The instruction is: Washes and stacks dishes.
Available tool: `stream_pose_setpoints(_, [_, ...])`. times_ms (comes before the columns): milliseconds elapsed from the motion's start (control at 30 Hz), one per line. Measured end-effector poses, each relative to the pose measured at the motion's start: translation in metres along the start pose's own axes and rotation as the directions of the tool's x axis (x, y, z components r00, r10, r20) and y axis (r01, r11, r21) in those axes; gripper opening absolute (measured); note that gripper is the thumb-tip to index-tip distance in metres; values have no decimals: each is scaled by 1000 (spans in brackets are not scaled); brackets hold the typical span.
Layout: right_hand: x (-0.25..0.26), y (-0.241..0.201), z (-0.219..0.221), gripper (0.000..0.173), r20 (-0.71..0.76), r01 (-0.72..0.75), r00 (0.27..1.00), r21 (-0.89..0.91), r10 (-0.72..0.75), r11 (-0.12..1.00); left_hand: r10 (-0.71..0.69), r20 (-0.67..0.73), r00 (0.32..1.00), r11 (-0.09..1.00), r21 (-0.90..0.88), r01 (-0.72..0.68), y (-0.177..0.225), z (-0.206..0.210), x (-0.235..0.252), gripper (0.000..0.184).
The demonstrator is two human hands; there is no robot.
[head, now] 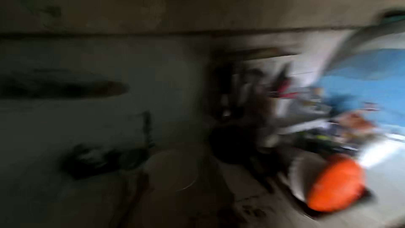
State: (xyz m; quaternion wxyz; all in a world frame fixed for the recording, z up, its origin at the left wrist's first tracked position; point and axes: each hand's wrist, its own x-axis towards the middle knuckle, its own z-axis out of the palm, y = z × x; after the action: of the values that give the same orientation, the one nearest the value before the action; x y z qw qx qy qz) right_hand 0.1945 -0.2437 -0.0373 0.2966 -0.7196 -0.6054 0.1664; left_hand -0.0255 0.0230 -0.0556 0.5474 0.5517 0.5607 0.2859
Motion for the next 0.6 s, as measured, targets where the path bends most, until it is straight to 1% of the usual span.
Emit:
stream_pose_setpoints(33, [37, -14, 12, 34, 93, -4, 996, 6, 3, 1000, -18, -37, 999, 999, -30, 16, -12, 3, 15, 51])
stream_pose_setpoints(67, [72, -27, 25, 38, 191, -8, 981, -4, 8, 1000, -7, -79, 997, 996, -86, 1, -28, 5, 30, 53])
stream_pose_setpoints(100, [106, -32, 41, 43, 264, 18, 965, -51, -4, 999, 6, -102, 995, 994, -107, -17, -38, 6, 36, 57])
stream_pose_setpoints(167, [164, -34, 74, 54, 339, 65, 941, -216, 12, 974, 25, -130, 991, 991, -127, -41, -37, 11, 29, 62])
stream_pose_setpoints(200, [185, -32, 90, 60, 321, 64, 946, -289, 34, 955, 27, -131, 991, 990, -137, -45, -34, 12, 21, 62])
stream_pose_setpoints(267, [224, -31, 115, 79, 216, -100, 958, -364, 188, 926, 2, -93, 996, 988, -152, -17, -27, 11, 8, 63])
stream_pose_setpoints(300, [242, -29, 126, 89, 135, -173, 963, -356, 234, 918, -14, -60, 998, 986, -167, 4, -25, 11, 4, 63])
stream_pose_setpoints(333, [257, -30, 137, 95, 54, -207, 970, -340, 239, 918, -27, -41, 999, 985, -170, 20, -25, 12, 1, 61])
stream_pose_setpoints(367, [268, -34, 146, 97, 20, -190, 978, -327, 208, 926, -19, -5, 1000, 987, -163, 17, -27, 13, -1, 61])
stream_pose_setpoints(400, [275, -42, 155, 92, 41, -122, 989, -311, 142, 942, -2, 33, 999, 987, -161, 7, -29, 13, -3, 61])
stream_pose_setpoints(433, [274, -52, 163, 80, 98, 7, 995, -287, 22, 958, 30, 40, 999, 983, -181, -23, -34, 13, -3, 62])
stream_pose_setpoints(467, [267, -62, 168, 68, 191, 162, 974, -227, -119, 960, 66, 16, 998, 976, -210, -61, -41, 11, -1, 62])
stream_pose_setpoints(500, [256, -70, 168, 63, 325, 286, 918, -144, -227, 947, 92, -25, 995, 967, -238, -96, -50, 7, 3, 62])
stream_pose_setpoints(533, [242, -75, 164, 61, 447, 363, 848, -101, -284, 926, 100, -70, 993, 959, -259, -115, -60, 0, 8, 63])
stream_pose_setpoints(567, [232, -73, 161, 62, 532, 385, 802, -115, -270, 916, 90, -102, 991, 959, -258, -113, -69, -11, 12, 64])
stream_pose_setpoints(600, [227, -63, 159, 68, 559, 368, 802, -188, -209, 911, 70, -117, 991, 971, -218, -94, -74, -24, 14, 64])
